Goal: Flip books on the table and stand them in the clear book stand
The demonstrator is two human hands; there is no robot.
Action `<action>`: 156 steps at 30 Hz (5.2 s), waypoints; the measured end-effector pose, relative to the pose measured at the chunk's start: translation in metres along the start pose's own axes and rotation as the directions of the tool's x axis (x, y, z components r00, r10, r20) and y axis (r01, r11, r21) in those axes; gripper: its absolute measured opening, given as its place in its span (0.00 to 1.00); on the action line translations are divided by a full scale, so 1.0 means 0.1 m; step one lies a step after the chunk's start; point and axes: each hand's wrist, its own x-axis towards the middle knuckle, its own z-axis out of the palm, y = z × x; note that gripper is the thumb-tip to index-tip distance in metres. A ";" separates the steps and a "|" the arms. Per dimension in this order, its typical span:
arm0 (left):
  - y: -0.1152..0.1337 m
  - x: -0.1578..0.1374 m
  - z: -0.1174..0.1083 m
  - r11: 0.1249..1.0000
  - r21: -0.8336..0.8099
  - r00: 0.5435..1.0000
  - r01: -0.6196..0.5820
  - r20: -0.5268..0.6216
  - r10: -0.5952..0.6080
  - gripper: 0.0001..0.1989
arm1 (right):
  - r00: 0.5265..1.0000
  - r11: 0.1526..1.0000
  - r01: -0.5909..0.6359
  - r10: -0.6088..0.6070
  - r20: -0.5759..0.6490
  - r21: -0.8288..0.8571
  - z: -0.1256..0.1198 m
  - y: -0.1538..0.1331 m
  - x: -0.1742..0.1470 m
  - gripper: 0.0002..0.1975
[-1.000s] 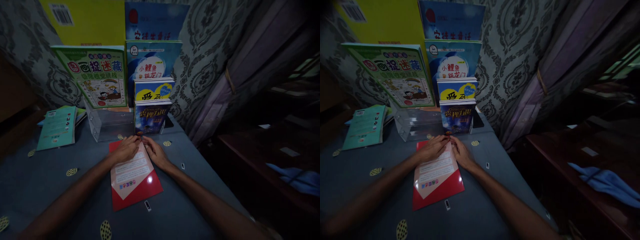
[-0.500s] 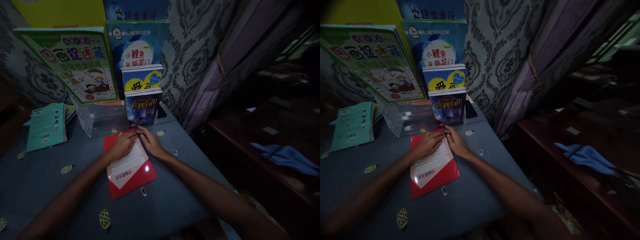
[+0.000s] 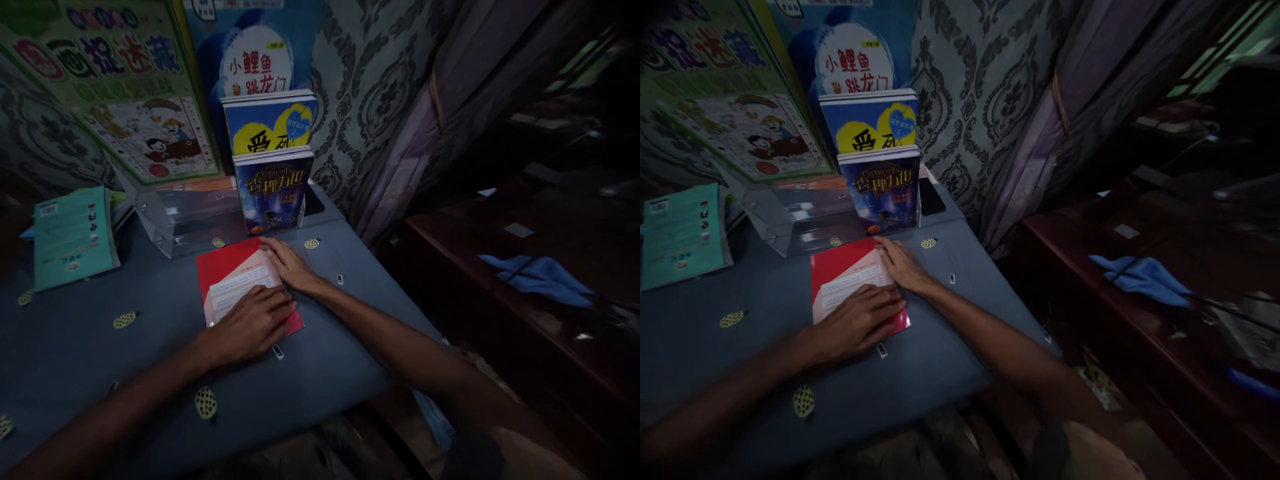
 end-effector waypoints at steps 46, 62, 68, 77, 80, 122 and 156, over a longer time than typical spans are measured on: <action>-0.92 -0.51 0.22 0.827 0.132 0.825 0.546 -0.255 -0.505 0.38 | 0.974 0.819 0.053 0.084 0.211 -0.572 0.13 -0.16 0.08 0.27; -0.66 -0.64 0.39 0.846 0.207 0.865 0.491 -0.228 -0.446 0.40 | 0.971 0.802 0.103 0.047 0.233 -0.588 0.10 -0.35 -0.35 0.31; -0.25 -0.82 0.53 0.869 0.228 0.890 0.440 -0.244 -0.386 0.37 | 0.951 0.816 0.200 -0.029 0.307 -0.542 0.08 -0.51 -0.85 0.29; -0.17 -0.84 0.47 0.872 0.213 0.893 0.441 -0.202 -0.402 0.37 | 0.947 0.847 0.187 -0.021 0.321 -0.498 0.04 -0.70 -0.82 0.28; -0.16 -0.81 0.45 0.863 0.202 0.880 0.464 -0.218 -0.422 0.36 | 0.933 0.872 0.226 -0.065 0.355 -0.434 0.13 -0.75 -0.75 0.27; -0.67 -0.55 0.22 0.900 0.166 0.913 0.402 -0.142 -0.382 0.39 | 0.955 0.917 0.152 -0.040 0.293 -0.369 0.15 -0.48 -0.36 0.29; -0.34 0.22 -0.14 0.889 0.271 0.927 0.368 -0.033 -0.373 0.19 | 0.999 0.959 0.027 -0.021 0.023 -0.282 -0.43 -0.13 -0.39 0.19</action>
